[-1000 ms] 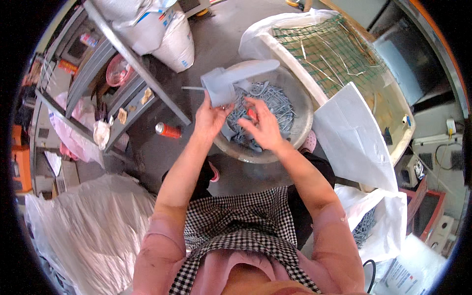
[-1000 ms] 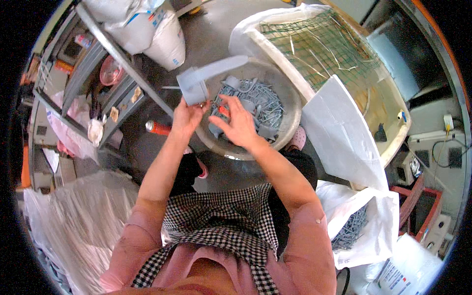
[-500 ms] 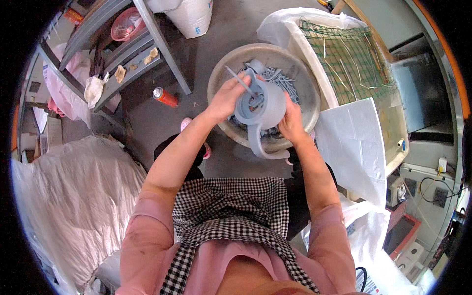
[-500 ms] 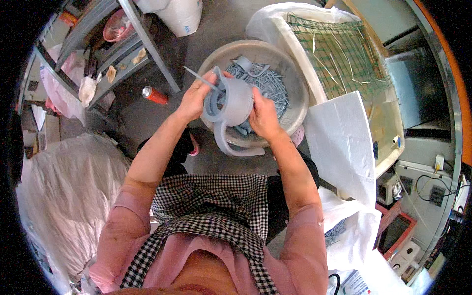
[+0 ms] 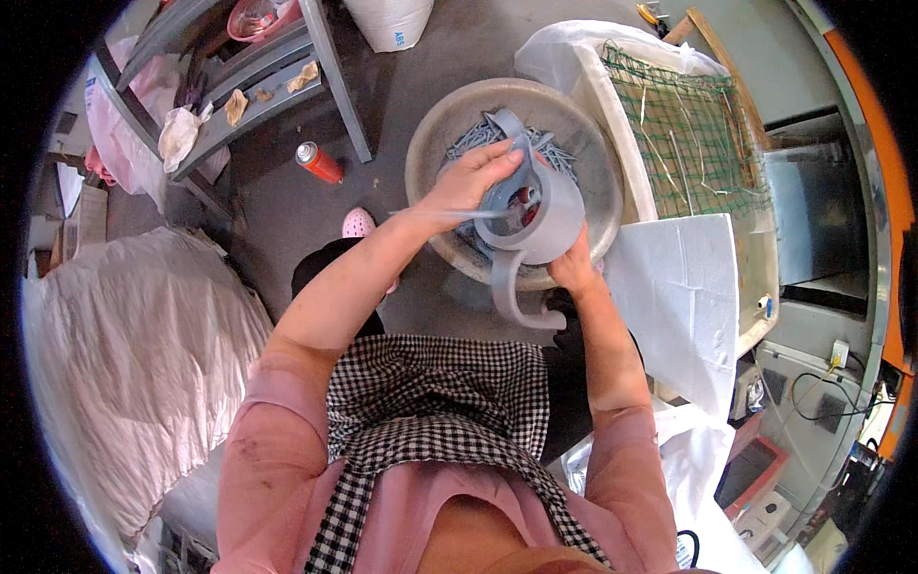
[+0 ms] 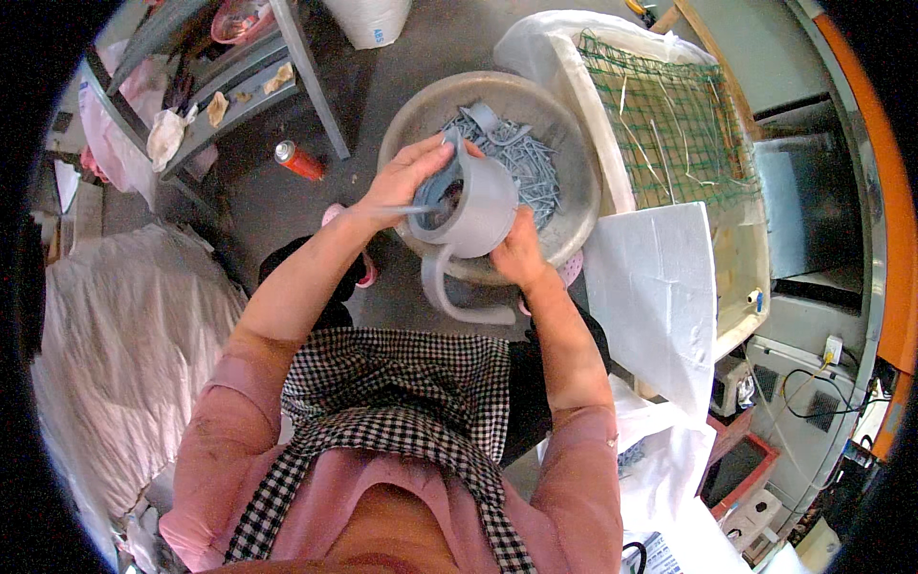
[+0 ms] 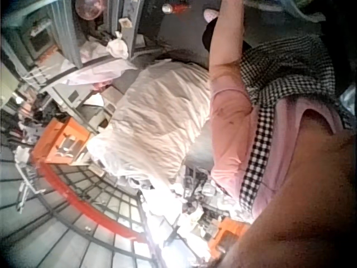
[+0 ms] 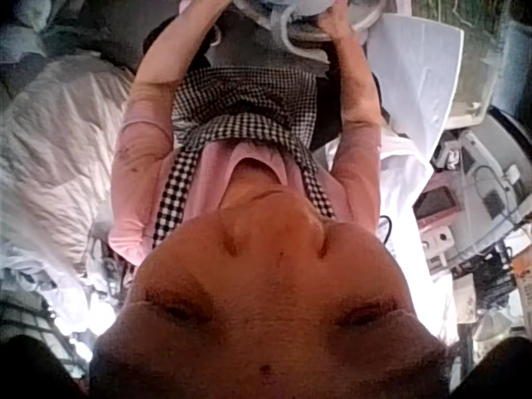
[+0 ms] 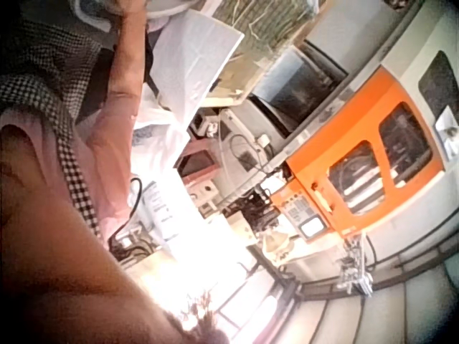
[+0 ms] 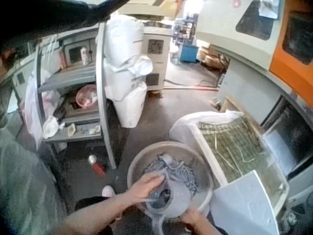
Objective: The person takes grey plastic components from a bin, uses a handheld tool to scrape excess material from the edges, wipes the surfaces with a cloth, and places the finished items into a large bag.
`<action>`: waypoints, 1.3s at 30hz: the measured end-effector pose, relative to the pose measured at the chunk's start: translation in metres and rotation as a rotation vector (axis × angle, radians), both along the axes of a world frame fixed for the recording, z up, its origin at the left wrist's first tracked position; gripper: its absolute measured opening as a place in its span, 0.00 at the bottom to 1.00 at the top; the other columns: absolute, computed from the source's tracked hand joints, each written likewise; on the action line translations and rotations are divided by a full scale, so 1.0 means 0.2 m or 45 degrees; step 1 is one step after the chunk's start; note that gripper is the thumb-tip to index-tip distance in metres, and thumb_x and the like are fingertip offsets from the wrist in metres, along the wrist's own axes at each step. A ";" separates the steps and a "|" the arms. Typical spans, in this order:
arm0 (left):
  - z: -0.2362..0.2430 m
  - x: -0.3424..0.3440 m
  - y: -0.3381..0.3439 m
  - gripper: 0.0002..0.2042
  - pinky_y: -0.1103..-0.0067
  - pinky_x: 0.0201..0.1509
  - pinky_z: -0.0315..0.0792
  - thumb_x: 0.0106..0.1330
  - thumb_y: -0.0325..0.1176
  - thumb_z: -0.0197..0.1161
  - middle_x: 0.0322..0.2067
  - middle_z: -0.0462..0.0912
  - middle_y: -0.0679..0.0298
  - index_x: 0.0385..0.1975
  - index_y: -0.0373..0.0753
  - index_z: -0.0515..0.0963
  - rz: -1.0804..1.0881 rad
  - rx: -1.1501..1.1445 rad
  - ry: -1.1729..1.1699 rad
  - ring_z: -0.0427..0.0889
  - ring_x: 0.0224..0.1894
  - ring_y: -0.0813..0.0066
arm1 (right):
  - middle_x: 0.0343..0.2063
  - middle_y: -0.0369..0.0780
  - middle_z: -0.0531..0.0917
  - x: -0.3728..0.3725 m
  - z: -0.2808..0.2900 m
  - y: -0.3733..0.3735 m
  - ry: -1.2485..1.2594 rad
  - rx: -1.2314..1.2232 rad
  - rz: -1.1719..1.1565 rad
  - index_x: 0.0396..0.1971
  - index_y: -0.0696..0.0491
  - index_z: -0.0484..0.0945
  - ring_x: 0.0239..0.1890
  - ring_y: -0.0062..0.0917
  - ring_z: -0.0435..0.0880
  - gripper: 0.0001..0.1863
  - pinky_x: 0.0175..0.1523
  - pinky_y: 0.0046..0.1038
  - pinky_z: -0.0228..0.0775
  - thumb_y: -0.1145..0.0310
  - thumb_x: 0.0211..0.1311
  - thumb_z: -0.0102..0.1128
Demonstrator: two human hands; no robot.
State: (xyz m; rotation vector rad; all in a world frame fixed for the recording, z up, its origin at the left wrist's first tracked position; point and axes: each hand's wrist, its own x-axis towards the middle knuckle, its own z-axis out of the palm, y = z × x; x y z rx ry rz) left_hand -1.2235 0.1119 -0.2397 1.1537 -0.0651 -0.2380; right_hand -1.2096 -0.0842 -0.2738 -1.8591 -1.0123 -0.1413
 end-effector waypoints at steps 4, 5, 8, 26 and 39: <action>-0.01 0.00 -0.02 0.17 0.81 0.50 0.66 0.68 0.42 0.45 0.38 0.77 0.64 0.43 0.35 0.73 0.012 0.064 -0.103 0.74 0.42 0.79 | 0.34 0.45 0.80 -0.02 0.04 -0.02 0.330 -0.004 0.006 0.36 0.57 0.76 0.37 0.39 0.79 0.12 0.42 0.32 0.69 0.73 0.49 0.53; -0.01 0.00 -0.01 0.17 0.81 0.50 0.66 0.68 0.41 0.45 0.38 0.77 0.65 0.43 0.35 0.73 -0.001 0.070 -0.128 0.74 0.42 0.79 | 0.36 0.44 0.80 -0.02 0.05 -0.03 0.510 -0.024 0.007 0.37 0.57 0.76 0.40 0.38 0.78 0.13 0.44 0.31 0.68 0.73 0.49 0.54; 0.03 0.00 -0.01 0.16 0.81 0.50 0.66 0.68 0.40 0.46 0.38 0.77 0.65 0.43 0.35 0.74 -0.048 0.094 -0.179 0.74 0.42 0.79 | 0.38 0.44 0.78 -0.04 0.12 0.01 0.311 -0.069 0.026 0.41 0.61 0.72 0.41 0.29 0.77 0.16 0.44 0.28 0.68 0.74 0.51 0.57; -0.05 0.03 0.00 0.15 0.84 0.45 0.69 0.67 0.39 0.47 0.36 0.78 0.65 0.41 0.34 0.74 0.094 0.062 -0.076 0.76 0.38 0.81 | 0.43 0.48 0.76 -0.03 -0.07 -0.01 0.202 -0.184 -0.031 0.45 0.57 0.71 0.50 0.42 0.71 0.20 0.55 0.35 0.61 0.75 0.47 0.55; -0.10 0.04 0.03 0.15 0.83 0.47 0.68 0.66 0.38 0.49 0.37 0.79 0.65 0.41 0.34 0.76 0.078 -0.111 0.062 0.76 0.39 0.80 | 0.43 0.45 0.76 -0.07 0.04 0.00 0.644 -0.603 0.034 0.40 0.55 0.74 0.48 0.42 0.72 0.15 0.53 0.36 0.62 0.72 0.51 0.54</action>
